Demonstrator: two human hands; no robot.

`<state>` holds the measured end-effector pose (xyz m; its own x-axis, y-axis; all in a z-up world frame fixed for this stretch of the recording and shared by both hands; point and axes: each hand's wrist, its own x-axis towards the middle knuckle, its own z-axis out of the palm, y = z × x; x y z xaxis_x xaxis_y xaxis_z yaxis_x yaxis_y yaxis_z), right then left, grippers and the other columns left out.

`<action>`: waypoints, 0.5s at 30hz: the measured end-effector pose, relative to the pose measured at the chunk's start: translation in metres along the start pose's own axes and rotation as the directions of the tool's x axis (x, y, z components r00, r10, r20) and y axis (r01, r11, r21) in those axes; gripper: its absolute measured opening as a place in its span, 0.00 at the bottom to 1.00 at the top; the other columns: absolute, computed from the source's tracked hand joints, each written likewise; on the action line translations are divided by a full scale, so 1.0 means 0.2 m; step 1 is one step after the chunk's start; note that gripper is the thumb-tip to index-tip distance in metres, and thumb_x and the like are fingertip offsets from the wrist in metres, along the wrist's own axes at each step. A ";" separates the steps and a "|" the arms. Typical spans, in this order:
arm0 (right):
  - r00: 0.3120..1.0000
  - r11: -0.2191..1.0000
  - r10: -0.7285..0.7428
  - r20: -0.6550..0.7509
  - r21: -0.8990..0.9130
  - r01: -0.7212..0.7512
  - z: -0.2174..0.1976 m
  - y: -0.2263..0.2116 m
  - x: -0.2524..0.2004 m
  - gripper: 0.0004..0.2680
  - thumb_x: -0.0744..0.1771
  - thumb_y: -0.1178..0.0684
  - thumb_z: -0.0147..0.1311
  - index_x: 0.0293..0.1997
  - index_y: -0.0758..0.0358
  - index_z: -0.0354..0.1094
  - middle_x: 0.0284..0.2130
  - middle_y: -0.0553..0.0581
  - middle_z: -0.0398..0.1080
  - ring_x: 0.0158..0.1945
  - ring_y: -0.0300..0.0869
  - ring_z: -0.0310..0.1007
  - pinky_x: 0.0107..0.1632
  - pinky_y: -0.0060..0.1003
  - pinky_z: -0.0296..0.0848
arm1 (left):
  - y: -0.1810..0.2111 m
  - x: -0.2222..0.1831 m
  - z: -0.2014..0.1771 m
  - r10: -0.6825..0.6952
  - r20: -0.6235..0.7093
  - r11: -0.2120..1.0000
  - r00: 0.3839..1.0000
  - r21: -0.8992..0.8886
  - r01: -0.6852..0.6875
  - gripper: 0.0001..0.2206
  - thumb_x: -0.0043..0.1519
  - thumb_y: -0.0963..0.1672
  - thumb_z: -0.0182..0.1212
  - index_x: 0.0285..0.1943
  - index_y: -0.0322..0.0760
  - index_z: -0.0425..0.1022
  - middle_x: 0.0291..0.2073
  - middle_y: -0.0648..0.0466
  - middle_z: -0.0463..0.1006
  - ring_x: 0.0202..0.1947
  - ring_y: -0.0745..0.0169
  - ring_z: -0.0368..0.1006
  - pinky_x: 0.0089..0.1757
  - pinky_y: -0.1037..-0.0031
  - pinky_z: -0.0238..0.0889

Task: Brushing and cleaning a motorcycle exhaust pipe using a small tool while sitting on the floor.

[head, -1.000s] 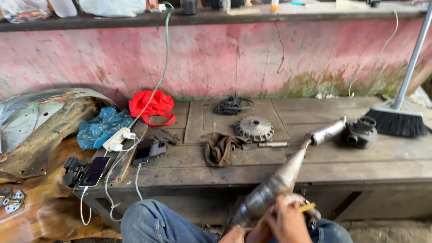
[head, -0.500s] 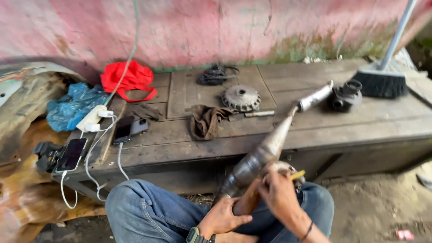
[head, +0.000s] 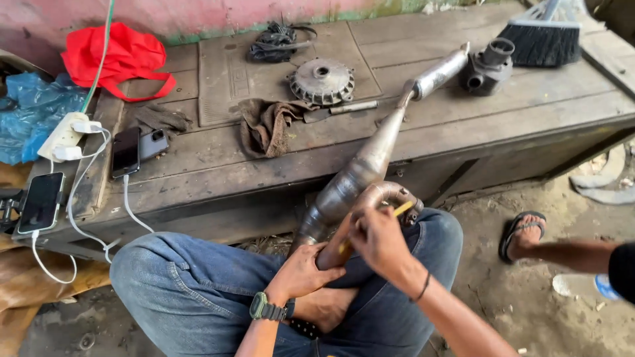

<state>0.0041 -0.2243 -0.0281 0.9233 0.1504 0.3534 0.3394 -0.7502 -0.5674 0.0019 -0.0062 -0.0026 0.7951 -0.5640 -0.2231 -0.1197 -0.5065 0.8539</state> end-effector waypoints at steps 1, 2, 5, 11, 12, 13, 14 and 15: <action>1.000 1.000 0.013 0.001 0.007 -0.013 -0.02 0.04 0.04 0.07 0.61 0.59 0.60 0.36 0.58 0.64 0.20 0.47 0.73 0.25 0.45 0.72 0.47 0.43 0.56 | 0.02 -0.02 -0.01 -0.008 0.012 1.000 1.000 0.002 0.008 0.24 0.53 0.54 0.70 0.54 0.38 0.80 0.44 0.51 0.85 0.42 0.61 0.79 0.44 0.70 0.68; 0.994 0.996 0.092 -0.057 -0.009 -0.093 -0.05 0.09 0.08 0.06 0.63 0.59 0.55 0.38 0.60 0.62 0.18 0.47 0.70 0.24 0.46 0.69 0.49 0.41 0.55 | 0.04 -0.02 -0.02 -0.046 0.024 0.999 0.999 -0.006 0.046 0.27 0.53 0.54 0.67 0.58 0.40 0.78 0.46 0.52 0.84 0.44 0.60 0.78 0.45 0.70 0.68; 0.989 0.995 0.099 -0.113 -0.020 -0.102 -0.09 0.04 0.07 0.07 0.64 0.62 0.53 0.36 0.61 0.55 0.16 0.51 0.64 0.24 0.46 0.60 0.49 0.40 0.54 | 0.08 -0.03 -0.03 -0.069 0.033 0.998 0.997 -0.013 0.069 0.28 0.54 0.54 0.66 0.62 0.41 0.77 0.49 0.53 0.84 0.47 0.60 0.78 0.47 0.69 0.68; 0.982 0.999 0.040 -0.184 0.021 -0.037 -0.07 0.09 0.03 0.09 0.66 0.61 0.54 0.34 0.60 0.53 0.16 0.49 0.62 0.26 0.48 0.62 0.48 0.41 0.55 | 0.07 -0.03 -0.03 -0.068 0.042 0.998 0.997 -0.013 0.069 0.25 0.54 0.54 0.67 0.57 0.40 0.79 0.43 0.55 0.84 0.43 0.65 0.78 0.44 0.70 0.67; 0.969 0.996 0.076 -0.233 0.055 -0.065 -0.06 0.12 0.08 0.08 0.68 0.61 0.51 0.35 0.60 0.53 0.13 0.47 0.58 0.19 0.47 0.59 0.46 0.40 0.53 | 0.07 -0.01 -0.04 -0.049 0.010 0.998 0.999 -0.027 0.049 0.25 0.53 0.53 0.67 0.57 0.39 0.80 0.43 0.56 0.85 0.43 0.67 0.79 0.44 0.71 0.69; 0.968 0.997 0.069 -0.241 0.050 -0.058 -0.04 0.09 0.02 0.08 0.68 0.61 0.51 0.35 0.60 0.53 0.13 0.47 0.58 0.19 0.47 0.59 0.46 0.40 0.53 | 0.08 -0.01 -0.04 -0.039 0.006 0.999 0.999 -0.024 0.039 0.25 0.53 0.53 0.67 0.57 0.39 0.80 0.43 0.56 0.85 0.43 0.67 0.79 0.44 0.71 0.69; 0.966 0.998 -0.058 -0.250 0.015 0.063 0.00 0.05 -0.03 0.06 0.67 0.61 0.54 0.36 0.59 0.58 0.19 0.47 0.62 0.22 0.43 0.62 0.46 0.39 0.55 | 0.09 -0.02 -0.04 -0.071 0.025 0.997 0.997 -0.030 0.072 0.24 0.53 0.53 0.68 0.56 0.40 0.80 0.44 0.57 0.85 0.43 0.67 0.79 0.44 0.71 0.68; 0.949 0.983 -0.183 -0.256 -0.021 0.184 0.04 0.02 -0.08 0.06 0.65 0.61 0.57 0.38 0.58 0.63 0.24 0.47 0.67 0.24 0.40 0.66 0.46 0.37 0.56 | 0.09 -0.02 -0.04 -0.103 0.045 0.994 0.994 -0.036 0.104 0.23 0.53 0.52 0.69 0.56 0.41 0.80 0.45 0.57 0.85 0.44 0.66 0.79 0.44 0.71 0.68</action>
<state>-0.0075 -0.2251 -0.0426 0.7684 0.1153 0.6295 0.4993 -0.7232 -0.4771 0.0012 -0.0077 0.0185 0.7759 -0.5375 -0.3304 -0.0149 -0.5391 0.8421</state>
